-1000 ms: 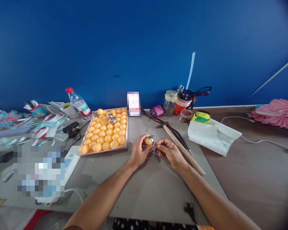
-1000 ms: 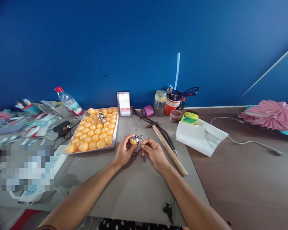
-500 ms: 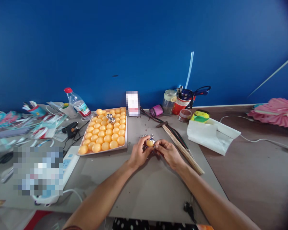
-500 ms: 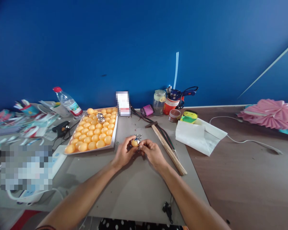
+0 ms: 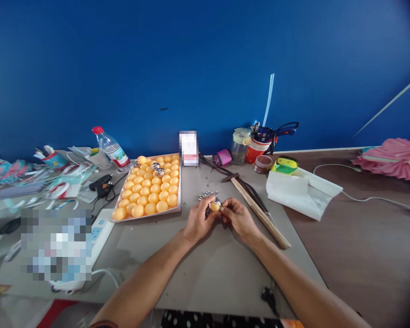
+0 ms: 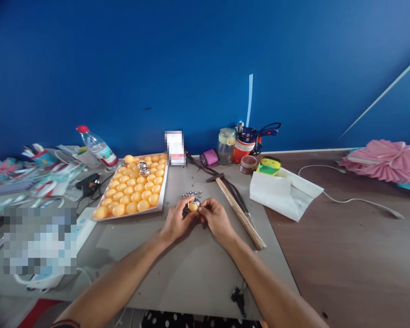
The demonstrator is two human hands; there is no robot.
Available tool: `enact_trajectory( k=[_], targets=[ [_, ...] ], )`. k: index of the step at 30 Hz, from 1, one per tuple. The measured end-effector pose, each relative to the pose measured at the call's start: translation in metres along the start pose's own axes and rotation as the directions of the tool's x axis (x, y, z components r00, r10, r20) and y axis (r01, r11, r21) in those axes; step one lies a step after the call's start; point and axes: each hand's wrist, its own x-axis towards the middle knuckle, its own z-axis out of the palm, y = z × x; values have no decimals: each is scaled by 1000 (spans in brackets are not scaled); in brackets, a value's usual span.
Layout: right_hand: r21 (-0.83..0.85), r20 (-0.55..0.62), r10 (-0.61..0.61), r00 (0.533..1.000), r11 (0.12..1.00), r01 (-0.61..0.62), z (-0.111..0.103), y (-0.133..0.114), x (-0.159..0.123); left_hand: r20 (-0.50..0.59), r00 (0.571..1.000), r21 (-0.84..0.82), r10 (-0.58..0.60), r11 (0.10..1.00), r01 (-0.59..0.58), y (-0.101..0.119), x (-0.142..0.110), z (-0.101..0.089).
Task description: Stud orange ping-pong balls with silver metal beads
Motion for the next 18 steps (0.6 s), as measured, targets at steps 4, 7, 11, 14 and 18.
enact_trajectory(
  k=[4,7,11,14,18],
  targets=[
    [-30,-5,-4,1000,1000,3,-2,1,3,14,998,-54,-61,997,62,1,1,0],
    [-75,13,-80,997,994,81,-11,-2,9,0,994,-109,-110,988,109,4,2,0],
    [-456,51,-274,960,849,267,-24,-5,13,-69,988,-167,-142,978,129,3,5,-2],
    [-683,277,-327,904,595,424,-23,-3,9,-129,979,-234,-155,965,122,-1,6,-1],
    [-808,444,-225,867,317,496,-15,1,2,-146,978,-254,-152,961,111,-5,6,2]
  ],
)
